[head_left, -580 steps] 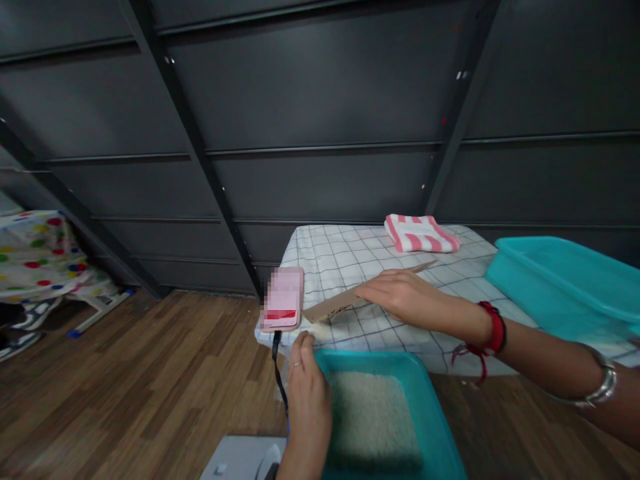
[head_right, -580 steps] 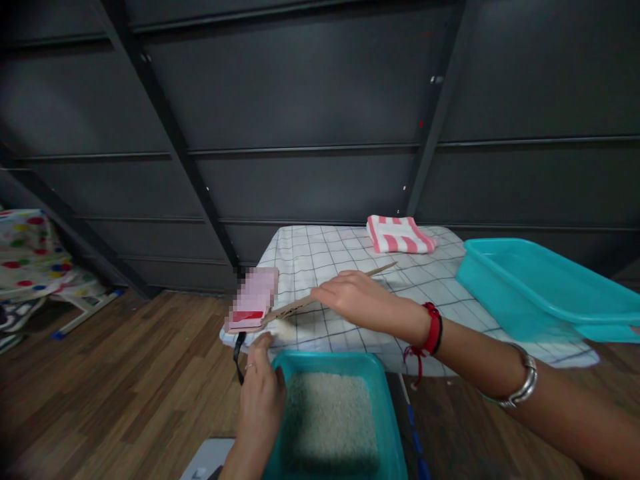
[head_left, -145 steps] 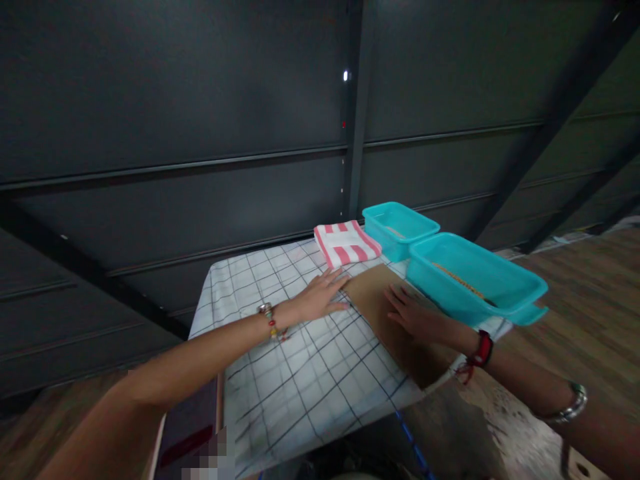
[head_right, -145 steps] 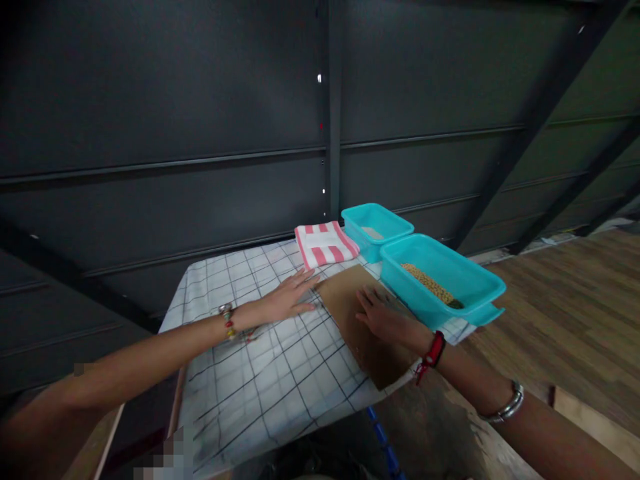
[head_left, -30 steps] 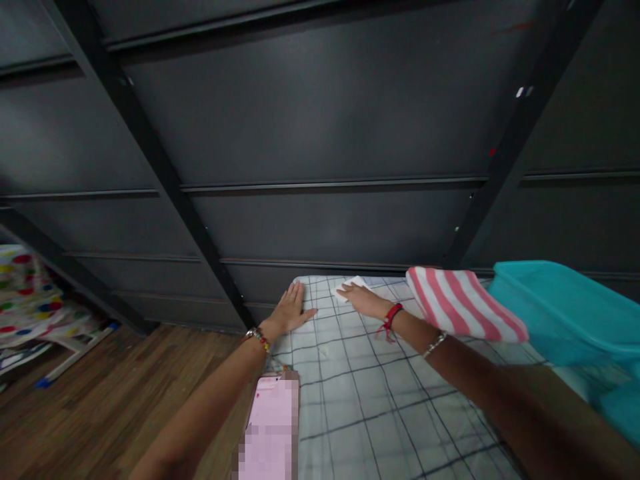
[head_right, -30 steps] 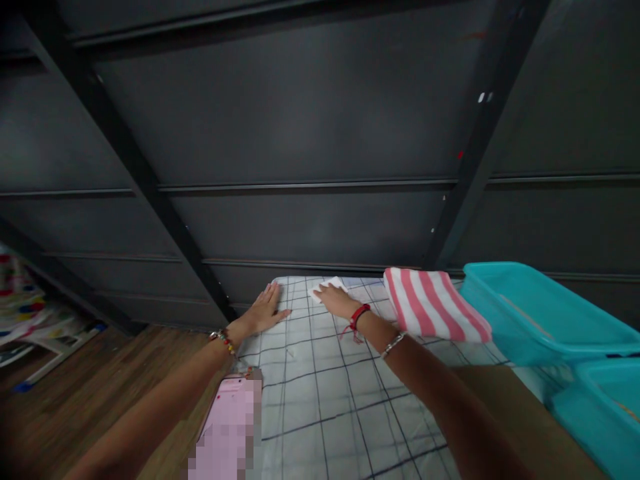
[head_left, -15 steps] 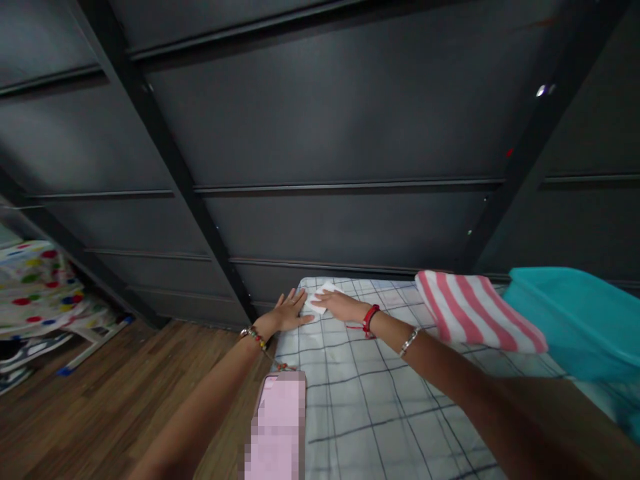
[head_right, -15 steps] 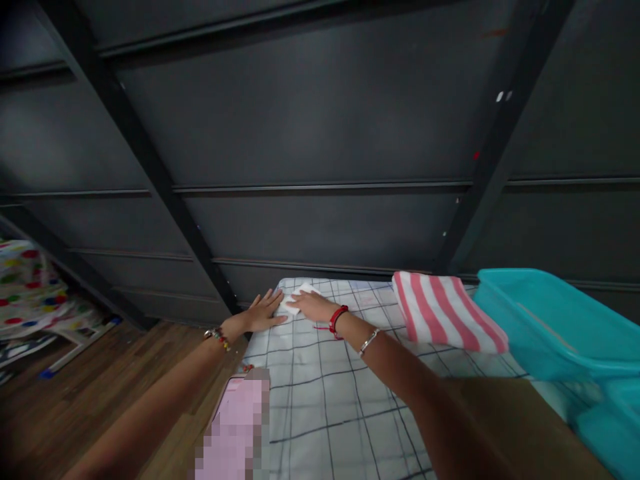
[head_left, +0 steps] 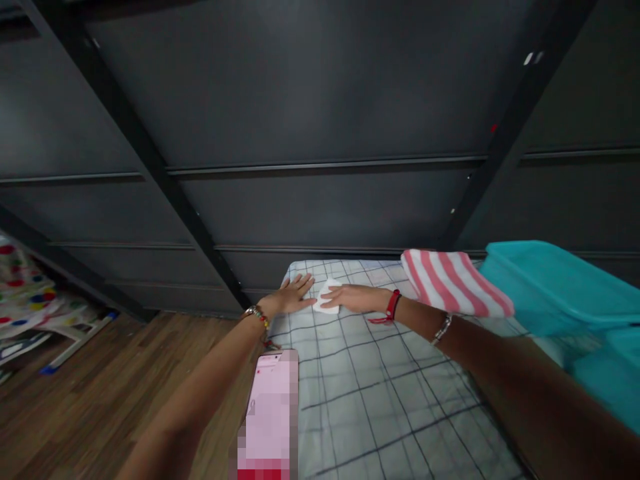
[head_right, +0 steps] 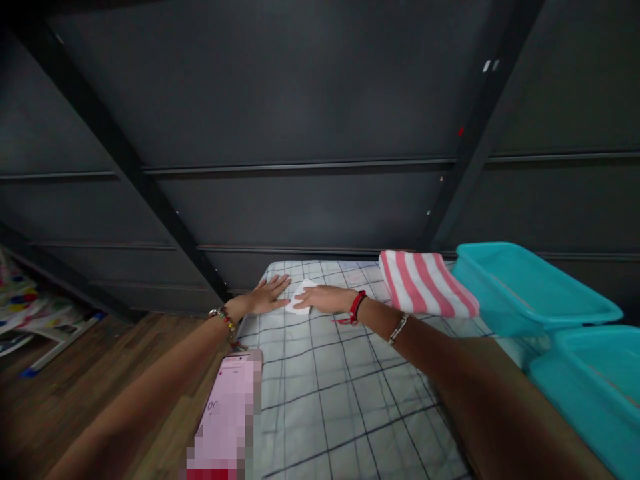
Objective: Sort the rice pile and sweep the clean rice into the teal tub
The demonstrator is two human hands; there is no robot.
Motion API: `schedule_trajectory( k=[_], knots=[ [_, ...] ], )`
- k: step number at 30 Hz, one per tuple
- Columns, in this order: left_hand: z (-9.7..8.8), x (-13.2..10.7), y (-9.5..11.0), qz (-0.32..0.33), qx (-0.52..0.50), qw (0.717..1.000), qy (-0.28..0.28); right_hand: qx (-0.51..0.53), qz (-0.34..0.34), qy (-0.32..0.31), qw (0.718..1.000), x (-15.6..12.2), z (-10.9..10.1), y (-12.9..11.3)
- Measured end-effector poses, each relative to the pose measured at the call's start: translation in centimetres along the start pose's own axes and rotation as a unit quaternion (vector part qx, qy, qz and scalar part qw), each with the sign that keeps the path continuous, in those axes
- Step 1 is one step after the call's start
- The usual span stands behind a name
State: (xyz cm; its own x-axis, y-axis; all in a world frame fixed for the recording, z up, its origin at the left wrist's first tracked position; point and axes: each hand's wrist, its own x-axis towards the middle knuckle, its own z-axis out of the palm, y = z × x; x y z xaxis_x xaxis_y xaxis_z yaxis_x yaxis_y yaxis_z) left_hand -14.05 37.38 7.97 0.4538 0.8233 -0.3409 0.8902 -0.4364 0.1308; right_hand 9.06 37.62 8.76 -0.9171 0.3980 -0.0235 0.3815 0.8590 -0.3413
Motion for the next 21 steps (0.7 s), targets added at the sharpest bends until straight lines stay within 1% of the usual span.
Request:
schedule_trajectory(
  k=[2, 4, 6, 7, 8, 9, 10, 11, 13, 14, 15, 16, 17, 18, 19, 21],
  knots=[
    [0.3, -0.1, -0.2, 0.009, 0.005, 1.000, -0.005, 0.008, -0.007, -0.012, 1.000, -2.7, 0.0, -0.4],
    [0.4, -0.2, -0.6, 0.015, 0.009, 1.000, -0.004, 0.013, -0.001, -0.019, 1.000, -6.9, -0.7, -0.3],
    [0.4, -0.2, -0.8, 0.018, 0.012, 1.000, -0.003, 0.009, 0.027, -0.020, 0.999, -11.1, -1.9, 0.1],
    [0.4, -0.2, -0.8, 0.019, 0.013, 1.000, -0.001, 0.006, 0.043, -0.018, 0.999, -12.6, -2.5, 0.2],
    [0.3, -0.2, -0.6, 0.020, 0.014, 1.000, 0.003, 0.002, 0.057, -0.013, 0.998, -13.6, -3.1, 0.3],
    [0.2, -0.3, -0.3, 0.022, 0.015, 1.000, 0.008, -0.001, 0.069, -0.005, 0.998, -14.0, -3.4, 0.1],
    [0.1, -0.4, 0.1, 0.026, 0.015, 0.999, 0.014, -0.005, 0.079, 0.006, 0.997, -13.7, -3.6, -0.2],
    [0.0, -0.5, 0.7, 0.032, 0.014, 0.999, 0.018, -0.008, 0.085, 0.022, 0.996, -12.7, -3.6, -0.8],
    [0.0, -0.9, 2.0, 0.053, 0.009, 0.998, 0.013, -0.009, 0.081, 0.047, 0.996, -9.7, -2.8, -2.4],
    [0.1, -1.1, 2.6, 0.067, 0.007, 0.998, 0.001, 0.001, 0.057, 0.050, 0.997, -8.1, -2.2, -3.3],
    [0.2, -1.3, 3.1, 0.079, 0.006, 0.997, -0.015, 0.009, 0.035, 0.039, 0.999, -6.7, -1.5, -4.3],
    [0.3, -1.5, 3.6, 0.088, 0.005, 0.996, -0.031, 0.014, 0.020, 0.029, 0.999, -5.8, -0.8, -5.1],
    [0.4, -1.7, 3.8, 0.094, 0.005, 0.994, -0.045, 0.021, 0.010, 0.019, 1.000, -5.5, -0.3, -5.7],
    [0.5, -1.8, 4.0, 0.097, 0.005, 0.994, -0.056, 0.035, 0.004, -0.007, 0.999, -5.9, 0.1, -6.1],
    [0.6, -1.9, 4.1, 0.098, 0.004, 0.993, -0.062, 0.045, 0.010, -0.031, 0.998, -7.0, 0.3, -6.1],
    [0.6, -2.0, 4.0, 0.100, 0.002, 0.993, -0.069, 0.042, 0.032, -0.033, 0.998, -10.5, 0.1, -5.3]
  ],
)
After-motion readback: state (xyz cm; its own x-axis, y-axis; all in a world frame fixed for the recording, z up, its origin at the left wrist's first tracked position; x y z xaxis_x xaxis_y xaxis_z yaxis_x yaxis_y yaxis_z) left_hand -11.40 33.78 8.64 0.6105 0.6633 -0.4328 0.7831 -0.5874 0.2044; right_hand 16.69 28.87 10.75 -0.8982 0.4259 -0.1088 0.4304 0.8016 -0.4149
